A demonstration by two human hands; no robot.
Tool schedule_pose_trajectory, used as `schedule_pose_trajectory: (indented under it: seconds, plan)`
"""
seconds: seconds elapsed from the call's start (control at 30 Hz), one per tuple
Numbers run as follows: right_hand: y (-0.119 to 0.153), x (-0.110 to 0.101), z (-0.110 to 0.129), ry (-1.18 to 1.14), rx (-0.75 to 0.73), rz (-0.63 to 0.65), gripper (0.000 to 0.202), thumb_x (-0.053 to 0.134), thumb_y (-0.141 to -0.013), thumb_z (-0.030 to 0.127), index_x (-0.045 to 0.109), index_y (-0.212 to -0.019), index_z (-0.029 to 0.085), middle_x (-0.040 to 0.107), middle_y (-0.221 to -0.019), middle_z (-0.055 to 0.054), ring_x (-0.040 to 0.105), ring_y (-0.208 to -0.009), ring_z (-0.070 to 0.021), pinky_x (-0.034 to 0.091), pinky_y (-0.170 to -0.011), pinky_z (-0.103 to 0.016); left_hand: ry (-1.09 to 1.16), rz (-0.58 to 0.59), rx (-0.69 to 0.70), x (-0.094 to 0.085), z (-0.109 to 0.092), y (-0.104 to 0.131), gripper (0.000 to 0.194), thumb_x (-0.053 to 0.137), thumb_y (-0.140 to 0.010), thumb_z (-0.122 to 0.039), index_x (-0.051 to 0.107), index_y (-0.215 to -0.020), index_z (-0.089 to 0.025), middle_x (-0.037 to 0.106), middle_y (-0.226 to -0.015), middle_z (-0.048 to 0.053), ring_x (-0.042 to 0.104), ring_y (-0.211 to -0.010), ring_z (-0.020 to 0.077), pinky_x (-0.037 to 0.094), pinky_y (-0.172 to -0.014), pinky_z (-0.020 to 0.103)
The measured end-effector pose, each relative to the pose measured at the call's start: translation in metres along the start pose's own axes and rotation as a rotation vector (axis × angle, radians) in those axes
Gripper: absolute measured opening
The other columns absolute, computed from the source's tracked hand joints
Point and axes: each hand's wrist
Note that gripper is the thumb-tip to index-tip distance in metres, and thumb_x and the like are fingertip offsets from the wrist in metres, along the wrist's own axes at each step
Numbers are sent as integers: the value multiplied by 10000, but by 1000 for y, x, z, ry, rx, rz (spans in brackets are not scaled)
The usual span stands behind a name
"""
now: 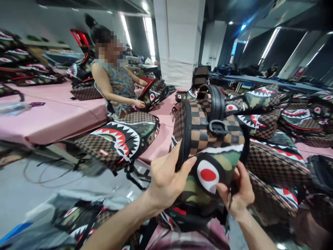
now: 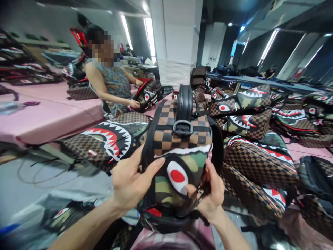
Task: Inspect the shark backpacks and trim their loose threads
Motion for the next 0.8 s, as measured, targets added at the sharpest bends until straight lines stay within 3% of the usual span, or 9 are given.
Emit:
schedule_pose_trajectory:
  seconds: [0.1, 0.2, 0.27, 0.37, 0.47, 0.6, 0.7, 0.8]
  plan:
    - [4, 9, -14, 28, -80, -85, 594, 574, -772, 427, 456, -1282, 146, 622, -740, -66, 603, -654, -200, 506, -569, -301, -35, -102, 95, 18, 10, 12, 425, 500, -852, -309, 451, -1259, -198, 706, -893, 45, 665, -739, 172, 540, -704, 272]
    - [-1, 22, -32, 47, -62, -41, 447, 562, -802, 339, 529, -1221, 187, 639, -741, -36, 597, -597, -157, 521, -570, -279, 16, -62, 96, 50, 36, 20, 383, 477, -871, -307, 463, -1238, -198, 705, -843, 43, 665, -675, 163, 547, -641, 264]
    - [-9, 27, -39, 35, -65, -14, 388, 553, -815, 307, 568, -1185, 190, 657, -783, -43, 607, -620, -153, 534, -599, -281, 25, -19, 65, 58, 46, 19, 359, 470, -878, -307, 472, -1222, -206, 701, -841, 40, 667, -697, 164, 549, -649, 268]
    - [-18, 29, -42, 10, -94, 20, 388, 568, -810, 292, 582, -1181, 180, 666, -786, -45, 603, -610, -148, 540, -588, -274, -37, -79, 74, 44, 45, 1, 409, 478, -874, -330, 425, -1264, -216, 665, -1026, 84, 638, -922, 198, 534, -794, 330]
    - [-20, 24, -41, 19, -119, 57, 398, 570, -806, 275, 577, -1194, 192, 671, -778, -36, 581, -558, -137, 528, -536, -257, -147, -151, 203, 16, 34, -33, 470, 545, -832, -353, 446, -1265, -198, 566, -1205, 123, 501, -1142, 254, 444, -938, 428]
    - [-29, 0, -25, 27, -153, 104, 313, 540, -820, 255, 627, -1115, 199, 642, -712, -22, 579, -552, -140, 504, -501, -245, -146, 170, 445, 0, 28, -74, 193, 554, -835, -285, 657, -988, -229, 642, -1039, 52, 517, -1030, 210, 433, -895, 391]
    - [-53, -24, 6, 95, -235, 84, 201, 525, -834, 226, 678, -964, 224, 589, -649, -8, 551, -535, -121, 456, -484, -219, -2, 271, 407, 3, 29, -84, 113, 596, -808, -266, 699, -836, -229, 664, -899, 25, 538, -910, 170, 453, -813, 328]
    - [-86, -31, 39, 188, -427, 183, 253, 484, -853, 213, 657, -1037, 202, 574, -654, -14, 537, -548, -107, 415, -502, -204, 129, 286, 313, 5, 27, -82, 92, 624, -782, -235, 700, -732, -220, 660, -809, 14, 544, -841, 155, 461, -766, 299]
Point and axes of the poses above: each hand's wrist, its own y-axis away from the middle knuckle, its own x-axis out of the palm, z = x × y
